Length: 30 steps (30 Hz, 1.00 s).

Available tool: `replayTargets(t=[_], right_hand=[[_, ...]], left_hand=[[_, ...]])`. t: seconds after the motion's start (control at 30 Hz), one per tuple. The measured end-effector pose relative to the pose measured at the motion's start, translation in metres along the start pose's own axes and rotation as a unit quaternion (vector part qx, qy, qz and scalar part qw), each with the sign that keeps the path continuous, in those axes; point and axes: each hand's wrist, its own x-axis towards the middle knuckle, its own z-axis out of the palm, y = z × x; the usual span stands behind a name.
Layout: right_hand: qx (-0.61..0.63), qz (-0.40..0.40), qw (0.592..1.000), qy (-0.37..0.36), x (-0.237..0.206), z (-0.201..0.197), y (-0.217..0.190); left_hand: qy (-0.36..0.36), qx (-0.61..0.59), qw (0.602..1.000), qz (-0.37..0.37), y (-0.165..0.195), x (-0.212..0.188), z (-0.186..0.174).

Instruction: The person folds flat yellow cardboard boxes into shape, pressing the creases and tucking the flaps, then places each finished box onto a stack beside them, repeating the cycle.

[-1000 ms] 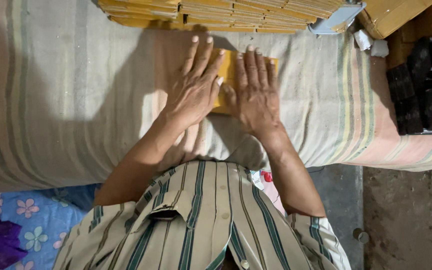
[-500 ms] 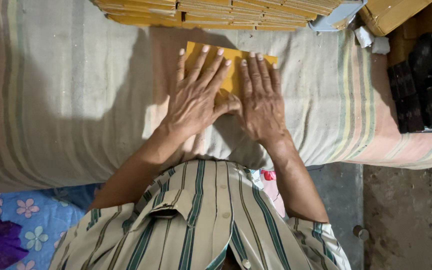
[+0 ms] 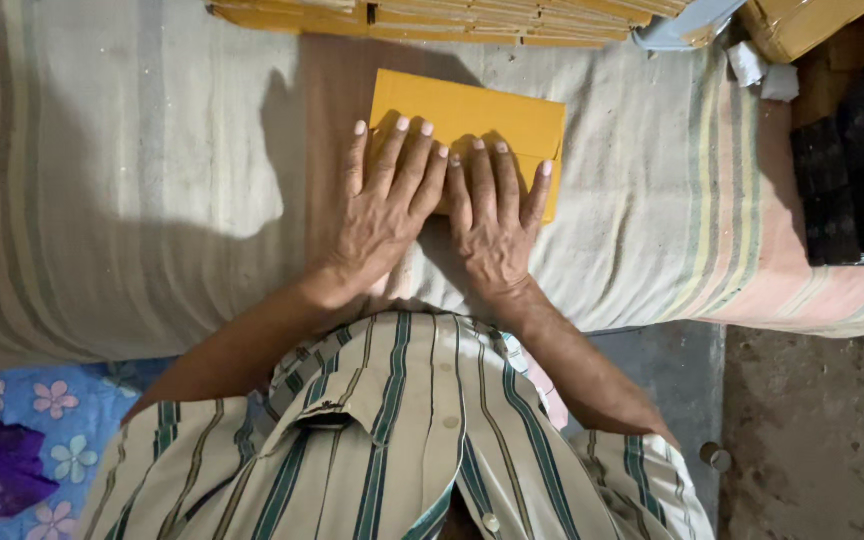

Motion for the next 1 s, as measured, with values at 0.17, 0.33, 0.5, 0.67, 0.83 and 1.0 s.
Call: replayTargets(t=[0.17,0.33,0.5,0.67,0.83,1.0], right_hand=[[0.027,-0.019,0.999,0.023,-0.008,-0.002,0.012],[0.074,-0.006,0.997,0.031,-0.014,-0.009,0.029],[0.231,0.039,0.972,0.02,-0.018,-0.022,0.053],[0.263,0.194,0.945,0.016,0.008,-0.02,0.062],[0.354,0.239,0.904,0.009,0.021,-0.015,0.064],[0.531,0.245,0.807,-0.077,0.016,-0.003,0.071]], left_hand=[[0.037,0.039,0.998,0.033,-0.012,-0.008,0.011],[0.021,0.064,0.997,0.034,-0.019,-0.011,0.013],[0.054,-0.122,0.991,-0.009,-0.024,-0.005,0.012],[0.046,-0.208,0.964,-0.156,-0.026,0.024,0.013],[0.066,-0.435,0.837,-0.325,-0.029,0.039,0.016],[0.187,-0.379,0.862,-0.282,-0.036,0.036,0.031]])
